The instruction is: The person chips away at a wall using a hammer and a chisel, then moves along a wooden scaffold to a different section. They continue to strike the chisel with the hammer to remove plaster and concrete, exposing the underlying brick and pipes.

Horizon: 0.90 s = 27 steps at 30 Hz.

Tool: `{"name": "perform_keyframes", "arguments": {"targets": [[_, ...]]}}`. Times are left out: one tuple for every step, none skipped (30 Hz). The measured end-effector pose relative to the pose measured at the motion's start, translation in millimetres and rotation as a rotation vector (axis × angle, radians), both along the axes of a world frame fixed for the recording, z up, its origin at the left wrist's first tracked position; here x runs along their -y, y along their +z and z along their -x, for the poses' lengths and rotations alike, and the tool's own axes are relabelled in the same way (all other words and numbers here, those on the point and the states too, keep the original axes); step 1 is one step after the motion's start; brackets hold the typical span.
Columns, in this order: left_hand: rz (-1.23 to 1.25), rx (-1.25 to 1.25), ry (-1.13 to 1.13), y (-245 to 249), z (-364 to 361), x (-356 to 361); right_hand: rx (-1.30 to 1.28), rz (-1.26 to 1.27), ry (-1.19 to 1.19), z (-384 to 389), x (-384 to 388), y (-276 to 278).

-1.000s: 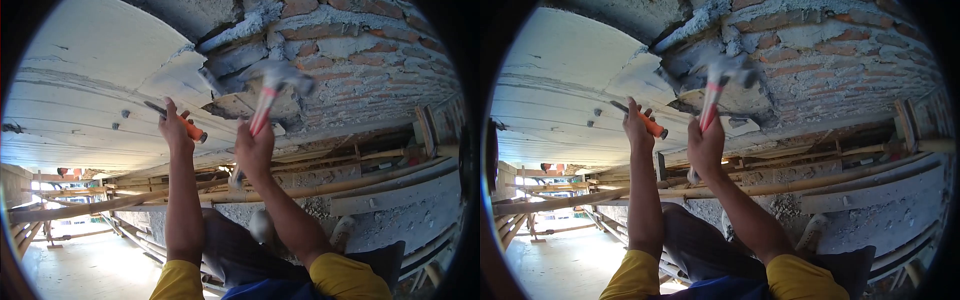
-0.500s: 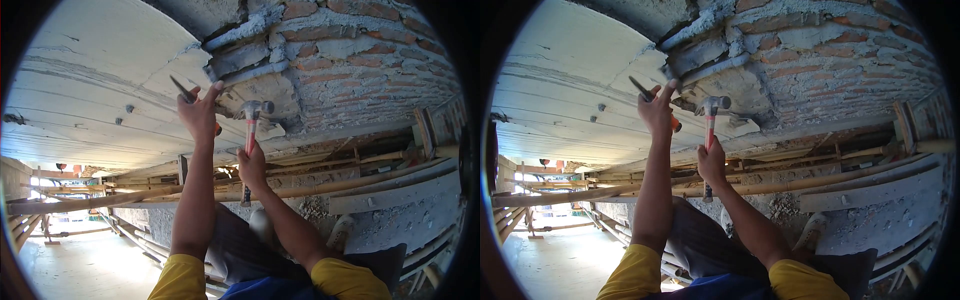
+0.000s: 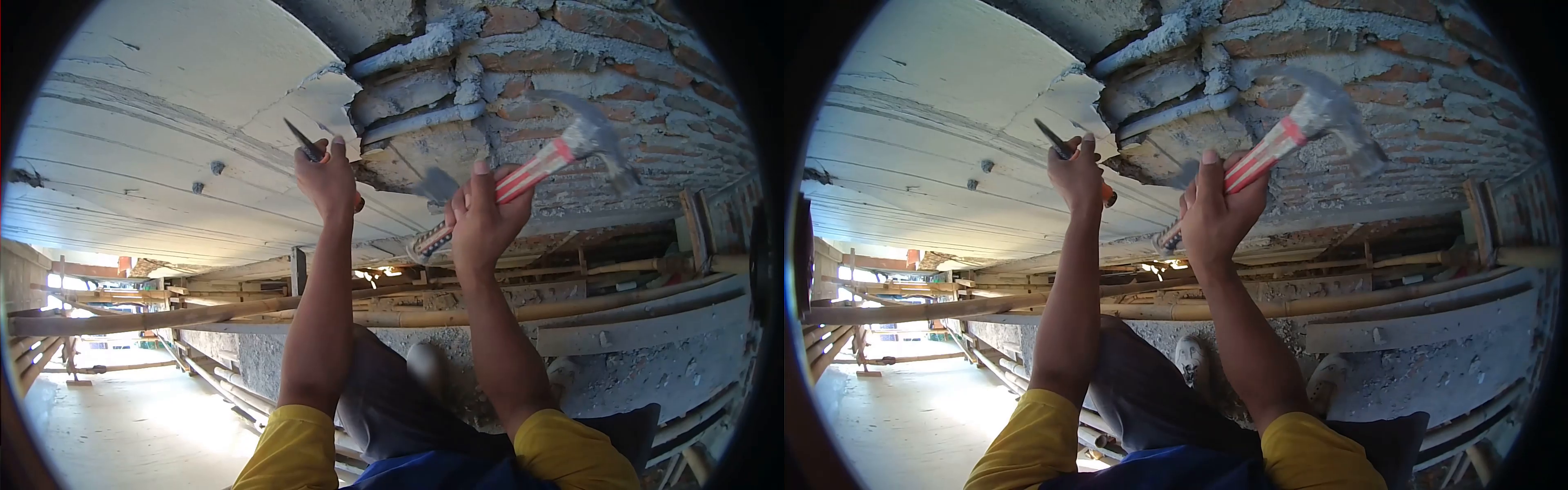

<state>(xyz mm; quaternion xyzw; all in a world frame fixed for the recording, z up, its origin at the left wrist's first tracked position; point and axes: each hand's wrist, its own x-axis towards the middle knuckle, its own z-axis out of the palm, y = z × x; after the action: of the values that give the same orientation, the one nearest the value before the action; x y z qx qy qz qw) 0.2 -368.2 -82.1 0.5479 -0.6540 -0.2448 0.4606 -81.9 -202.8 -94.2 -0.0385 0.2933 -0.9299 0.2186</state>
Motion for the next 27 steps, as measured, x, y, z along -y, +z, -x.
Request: {"name": "perform_keyframes", "arguments": {"targets": [[-0.051,-0.088,-0.008,0,-5,3,-0.039,0.011,-0.035,3,1,6],[-0.102,-0.176,-0.015,7,-8,0,-0.052,0.063,-0.086,6,4,14],[-0.152,-0.266,-0.022,13,-11,-3,-0.065,0.114,-0.136,10,8,22],[-0.144,-0.297,-0.019,18,-18,-3,-0.078,0.165,-0.187,12,14,26],[-0.135,-0.329,-0.017,23,-26,-3,-0.055,0.195,-0.245,14,23,28],[-0.124,-0.358,-0.017,32,-32,-4,-0.03,0.227,-0.307,17,33,30],[-0.096,-0.35,0.016,42,-39,-9,-0.003,0.26,-0.373,17,43,32],[-0.059,-0.337,0.044,51,-47,-11,0.121,0.194,-0.376,11,52,34],[0.004,-0.35,0.069,60,-52,-16,0.244,0.128,-0.375,-1,67,34],[0.067,-0.364,0.093,69,-56,-21,0.18,0.052,-0.328,-22,98,11],[0.096,-0.356,0.102,76,-61,-26,0.208,0.018,0.021,-53,121,-5],[0.126,-0.351,0.111,81,-65,-29,0.219,0.076,0.366,-84,129,-11],[0.14,-0.355,0.116,84,-69,-30,0.275,0.057,0.501,-86,130,-5],[0.146,-0.354,0.117,84,-72,-30,0.331,0.041,0.636,-85,129,2],[0.154,-0.354,0.117,85,-73,-28,0.341,0.038,0.642,-81,129,9],[0.154,-0.351,0.124,84,-75,-29,0.358,0.026,0.653,-80,125,12],[0.162,-0.337,0.123,84,-74,-31,0.375,0.014,0.666,-80,123,14],[0.145,-0.332,0.109,84,-72,-30,0.373,0.005,0.672,-79,121,17],[0.132,-0.332,0.095,82,-73,-28,0.364,-0.001,0.68,-77,119,18],[0.115,-0.329,0.087,80,-75,-27,0.359,-0.012,0.692,-76,117,18],[0.089,-0.324,0.083,79,-76,-25,0.358,-0.009,0.712,-74,115,18],[0.092,-0.308,0.076,78,-78,-22,0.374,0.008,0.689,-74,116,20],[0.096,-0.294,0.069,76,-80,-19,0.387,0.025,0.666,-76,116,20],[0.1,-0.278,0.062,74,-82,-15,0.402,0.042,0.643,-78,117,22],[0.111,-0.287,0.056,70,-85,-8,0.406,0.05,0.61,-80,119,23],[0.112,-0.286,0.043,67,-89,-5,0.402,0.044,0.549,-83,123,19],[0.11,-0.287,0.031,63,-93,-3,0.397,0.035,0.488,-86,127,15]]}}
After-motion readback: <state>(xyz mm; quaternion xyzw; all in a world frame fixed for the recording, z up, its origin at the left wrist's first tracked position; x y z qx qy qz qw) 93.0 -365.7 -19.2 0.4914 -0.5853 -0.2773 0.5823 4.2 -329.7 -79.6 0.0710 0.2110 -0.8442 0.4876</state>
